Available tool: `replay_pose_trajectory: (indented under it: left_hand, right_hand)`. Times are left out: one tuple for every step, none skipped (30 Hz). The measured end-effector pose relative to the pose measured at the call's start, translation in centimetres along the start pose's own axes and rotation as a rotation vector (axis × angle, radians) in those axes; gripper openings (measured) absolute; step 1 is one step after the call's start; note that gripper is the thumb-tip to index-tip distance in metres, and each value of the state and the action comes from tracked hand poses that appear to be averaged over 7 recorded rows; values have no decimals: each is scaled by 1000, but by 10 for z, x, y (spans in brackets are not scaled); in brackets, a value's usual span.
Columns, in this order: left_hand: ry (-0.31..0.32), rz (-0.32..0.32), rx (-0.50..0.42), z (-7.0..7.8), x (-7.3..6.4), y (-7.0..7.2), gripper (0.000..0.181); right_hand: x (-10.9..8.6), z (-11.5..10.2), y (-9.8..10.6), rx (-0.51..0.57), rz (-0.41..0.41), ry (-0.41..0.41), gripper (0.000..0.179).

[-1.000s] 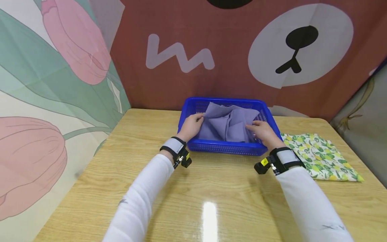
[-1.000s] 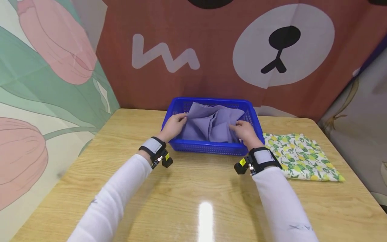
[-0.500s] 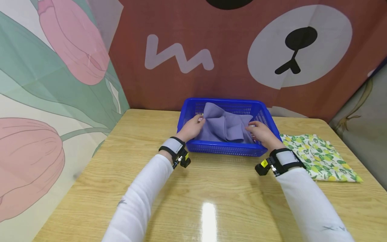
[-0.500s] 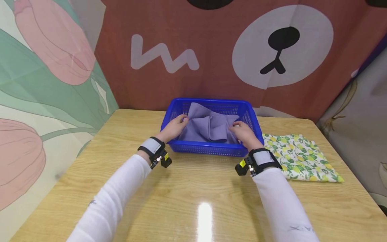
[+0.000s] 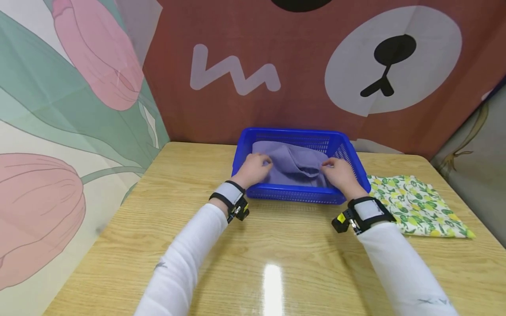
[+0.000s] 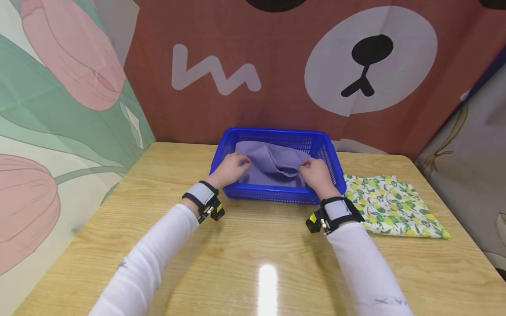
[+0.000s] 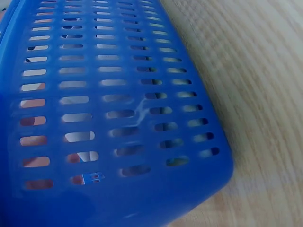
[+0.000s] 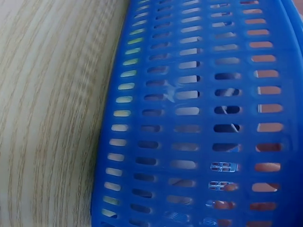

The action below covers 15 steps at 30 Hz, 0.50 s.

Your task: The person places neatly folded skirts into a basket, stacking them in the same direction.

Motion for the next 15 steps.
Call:
replay_pose_trajectory:
  left_hand:
    - [-26,-18,7,2,0,0,32]
    - [-49,-42,2,3,-1,-1,33]
    - [-64,-67,-4,4,-1,-1,34]
    - [-70,-96,-10,5,-2,-2,34]
    - [-75,-119,-14,6,-2,-3,34]
    - [-78,-136,-16,6,-2,-4,35]
    - [-62,-166,-19,9,-5,-1,35]
    - [-59,-179,-22,9,-5,-2,35]
    - [-54,-183,-15,9,-5,-2,34]
    - [-44,-187,-11,8,-5,-3,34]
    - [-36,-185,-3,8,-5,-3,34]
    - [-31,-174,10,8,-5,-2,33]
    - [-28,-157,28,8,-6,-1,33]
    - [-25,-133,46,9,-6,0,32]
    - [-23,-99,64,10,-7,2,32]
  right_hand:
    - [-1,0,0,6,13,4,40]
    - [-1,0,0,9,18,6,39]
    - [-2,0,0,12,18,11,39]
    - [-2,-1,-1,9,15,15,38]
    - [-3,-1,-1,10,8,19,38]
    - [-3,-1,-2,9,1,25,37]
    - [-3,-2,-3,5,-3,35,37]
    - [-4,-3,-3,-2,-5,50,37]
    - [-4,-4,-3,-12,-3,65,36]
    - [-5,-6,-3,-22,3,77,36]
    - [-5,-7,-3,-29,8,90,35]
    - [-6,-7,-3,-36,15,100,35]
    - [-6,-8,-4,-41,21,110,34]
    - [-7,-9,-4,-47,29,123,33]
    - [-8,-9,-4,-50,39,136,32]
Point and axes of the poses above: each hand's wrist, its own x-axis towards the middle knuckle, its own y-axis out of the back of the hand, z = x × y, the point moved 4 cm from there along x, towards the middle knuckle, and after that the axes turned 10 degrees about x, right-handed, at the moved point
